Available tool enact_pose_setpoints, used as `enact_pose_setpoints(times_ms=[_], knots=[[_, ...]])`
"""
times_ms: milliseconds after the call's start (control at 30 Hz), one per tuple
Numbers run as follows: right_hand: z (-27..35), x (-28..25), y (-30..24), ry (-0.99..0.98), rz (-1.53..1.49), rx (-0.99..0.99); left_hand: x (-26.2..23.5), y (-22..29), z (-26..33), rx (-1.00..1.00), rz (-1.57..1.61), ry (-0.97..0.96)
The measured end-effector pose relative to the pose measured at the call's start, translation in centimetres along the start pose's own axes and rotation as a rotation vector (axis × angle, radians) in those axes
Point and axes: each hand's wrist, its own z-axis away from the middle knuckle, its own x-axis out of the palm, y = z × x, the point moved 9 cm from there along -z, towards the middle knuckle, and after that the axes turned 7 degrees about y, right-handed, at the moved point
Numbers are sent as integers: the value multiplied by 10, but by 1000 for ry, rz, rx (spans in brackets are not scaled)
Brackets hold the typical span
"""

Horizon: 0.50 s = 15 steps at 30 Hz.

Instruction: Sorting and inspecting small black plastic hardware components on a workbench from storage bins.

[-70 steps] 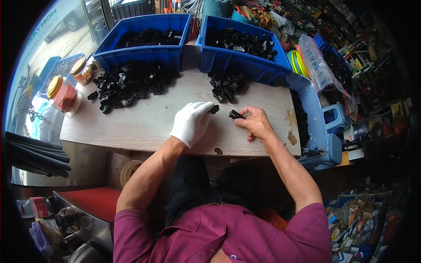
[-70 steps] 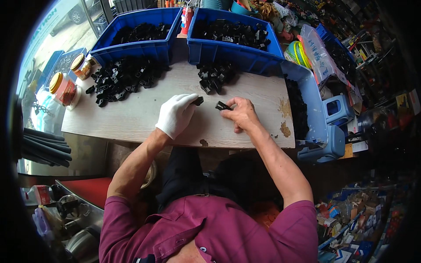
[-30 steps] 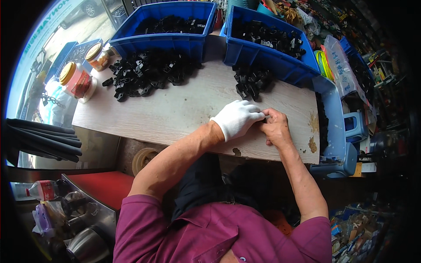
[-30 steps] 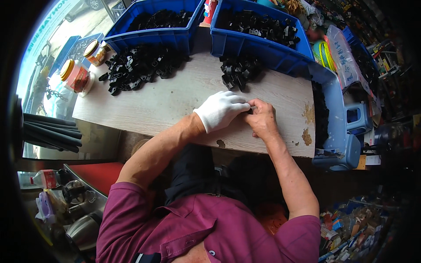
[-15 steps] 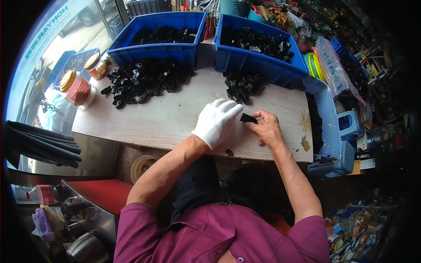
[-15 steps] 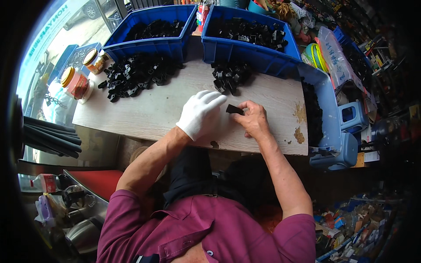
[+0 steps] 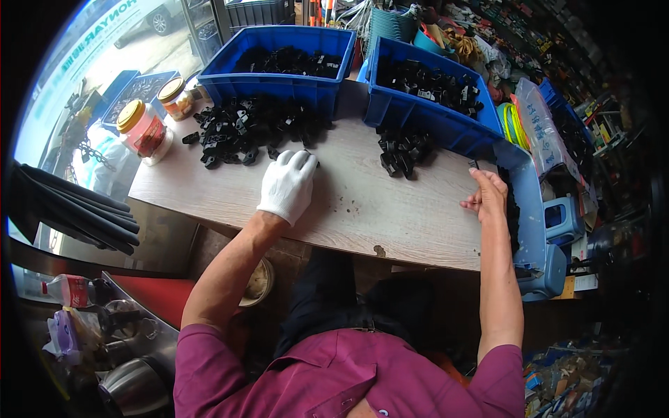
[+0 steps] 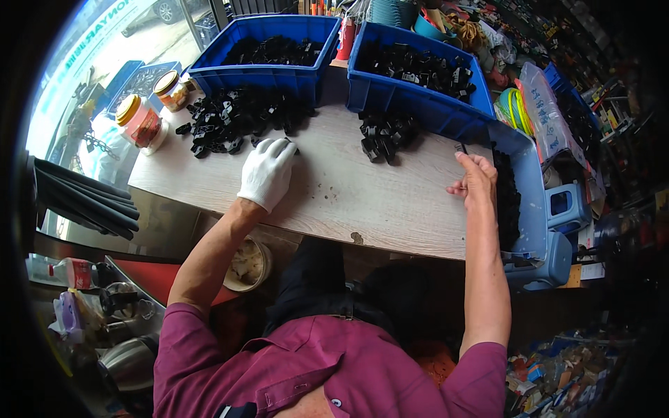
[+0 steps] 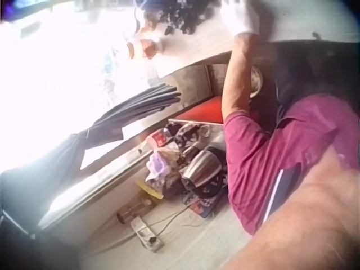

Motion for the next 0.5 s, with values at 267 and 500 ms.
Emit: enact_pose_setpoints(times_ms=[267, 500], knots=[[5, 22, 3, -5, 26, -17, 8, 5, -7, -125, -25, -153], [56, 108, 19, -292, 318, -4, 14, 26, -6, -45, 56, -70]])
